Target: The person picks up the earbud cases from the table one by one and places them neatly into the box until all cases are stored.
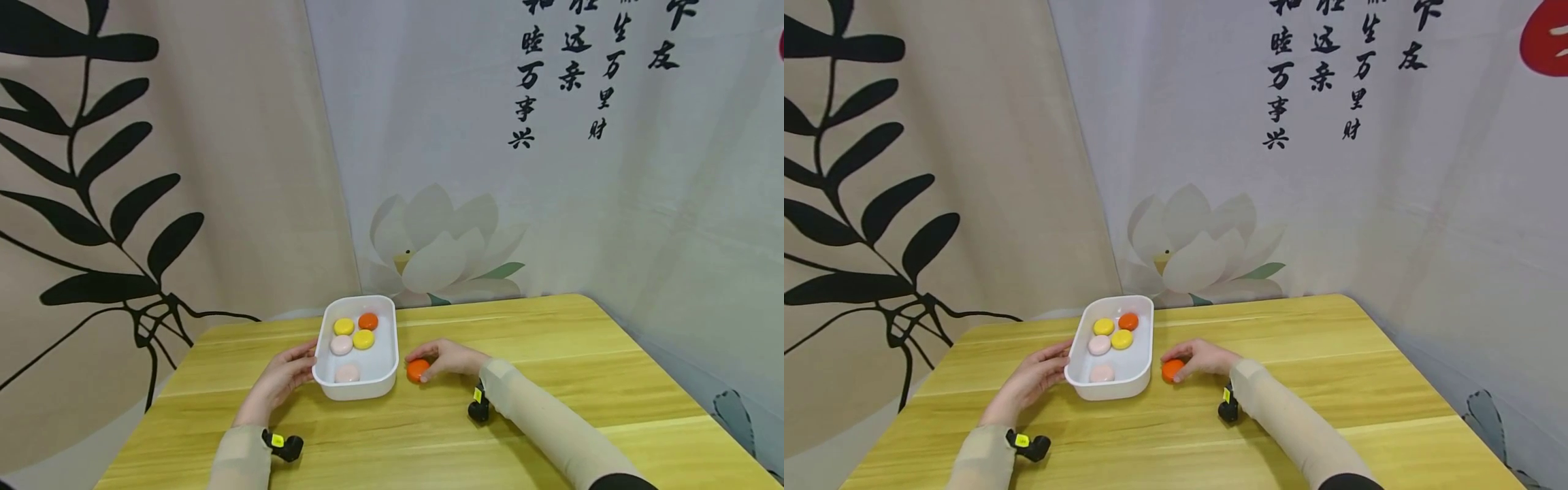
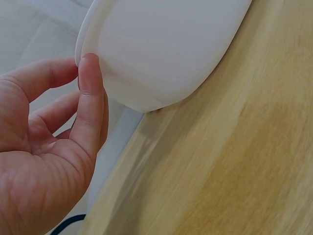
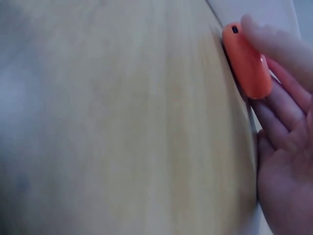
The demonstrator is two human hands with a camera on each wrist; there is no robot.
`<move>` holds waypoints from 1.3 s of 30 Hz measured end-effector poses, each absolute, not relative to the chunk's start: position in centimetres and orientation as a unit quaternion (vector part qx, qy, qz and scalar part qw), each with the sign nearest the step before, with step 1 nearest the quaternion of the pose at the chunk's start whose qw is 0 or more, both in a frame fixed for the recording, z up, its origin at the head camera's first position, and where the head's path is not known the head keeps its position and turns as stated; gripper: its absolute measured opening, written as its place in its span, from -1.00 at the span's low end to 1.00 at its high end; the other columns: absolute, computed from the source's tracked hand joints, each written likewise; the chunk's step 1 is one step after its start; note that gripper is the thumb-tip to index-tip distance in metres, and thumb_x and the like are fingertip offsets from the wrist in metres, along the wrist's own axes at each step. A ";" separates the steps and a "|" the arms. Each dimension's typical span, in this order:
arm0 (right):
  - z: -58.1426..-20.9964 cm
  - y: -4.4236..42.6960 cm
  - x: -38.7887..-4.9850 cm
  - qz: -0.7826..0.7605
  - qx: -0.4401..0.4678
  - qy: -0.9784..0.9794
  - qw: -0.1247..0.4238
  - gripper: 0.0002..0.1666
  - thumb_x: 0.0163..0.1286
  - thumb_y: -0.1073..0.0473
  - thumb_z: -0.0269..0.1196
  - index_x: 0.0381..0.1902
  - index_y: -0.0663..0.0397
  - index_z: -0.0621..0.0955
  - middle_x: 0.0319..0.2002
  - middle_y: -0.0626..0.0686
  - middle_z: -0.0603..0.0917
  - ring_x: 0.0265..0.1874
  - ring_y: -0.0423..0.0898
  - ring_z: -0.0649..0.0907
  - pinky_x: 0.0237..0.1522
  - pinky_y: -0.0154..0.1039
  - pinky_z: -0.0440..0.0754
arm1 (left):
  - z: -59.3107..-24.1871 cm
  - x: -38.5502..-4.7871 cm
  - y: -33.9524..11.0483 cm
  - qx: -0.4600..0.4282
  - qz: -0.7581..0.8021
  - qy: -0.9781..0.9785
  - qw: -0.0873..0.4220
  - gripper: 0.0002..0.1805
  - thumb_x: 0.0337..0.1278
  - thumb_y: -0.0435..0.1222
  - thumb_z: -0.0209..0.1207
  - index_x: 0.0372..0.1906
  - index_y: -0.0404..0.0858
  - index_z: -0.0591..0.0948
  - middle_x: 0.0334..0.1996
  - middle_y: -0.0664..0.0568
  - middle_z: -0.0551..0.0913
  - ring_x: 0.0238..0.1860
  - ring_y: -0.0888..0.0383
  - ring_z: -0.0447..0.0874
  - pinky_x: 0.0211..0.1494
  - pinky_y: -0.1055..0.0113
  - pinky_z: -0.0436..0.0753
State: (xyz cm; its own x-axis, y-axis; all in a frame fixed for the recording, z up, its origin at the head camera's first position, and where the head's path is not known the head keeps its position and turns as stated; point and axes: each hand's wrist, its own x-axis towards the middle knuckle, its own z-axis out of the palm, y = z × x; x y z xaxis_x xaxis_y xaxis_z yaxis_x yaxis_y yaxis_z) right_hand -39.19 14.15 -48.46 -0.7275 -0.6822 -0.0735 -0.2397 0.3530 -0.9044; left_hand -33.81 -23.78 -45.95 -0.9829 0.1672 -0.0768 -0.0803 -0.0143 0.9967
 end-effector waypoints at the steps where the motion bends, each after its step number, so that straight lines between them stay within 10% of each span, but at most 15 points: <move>1: -48.4 14.1 -39.1 -0.487 -0.291 0.792 0.227 -0.46 0.11 0.29 0.45 0.11 0.04 0.64 0.07 -0.04 0.64 0.07 -0.11 0.54 0.22 -0.14 0.42 | -46.0 -33.8 -23.8 0.029 0.711 0.697 0.085 -0.39 0.32 -0.42 0.12 0.42 -0.43 0.23 0.04 -0.25 0.47 -0.27 0.16 0.61 -0.17 0.38 0.66; 39: -48.4 14.3 -39.4 -0.460 -0.302 0.800 0.238 -0.42 0.10 0.28 0.45 0.13 -0.08 0.64 0.14 -0.08 0.58 0.08 -0.09 0.49 0.27 -0.04 0.33 | -46.4 -34.1 -23.9 0.027 0.705 0.703 0.083 -0.39 0.31 -0.41 0.12 0.42 -0.41 0.26 0.03 -0.19 0.50 -0.26 0.15 0.61 -0.15 0.36 0.66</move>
State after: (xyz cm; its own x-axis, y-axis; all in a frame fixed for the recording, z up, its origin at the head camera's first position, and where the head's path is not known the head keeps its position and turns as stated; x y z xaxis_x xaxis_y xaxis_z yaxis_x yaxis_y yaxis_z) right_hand -39.42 14.26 -48.37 -0.7042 -0.7026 -0.1022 -0.2651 0.3938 -0.8801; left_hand -34.06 -23.87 -46.37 -0.9848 0.1554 -0.0783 -0.0787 0.0033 0.9969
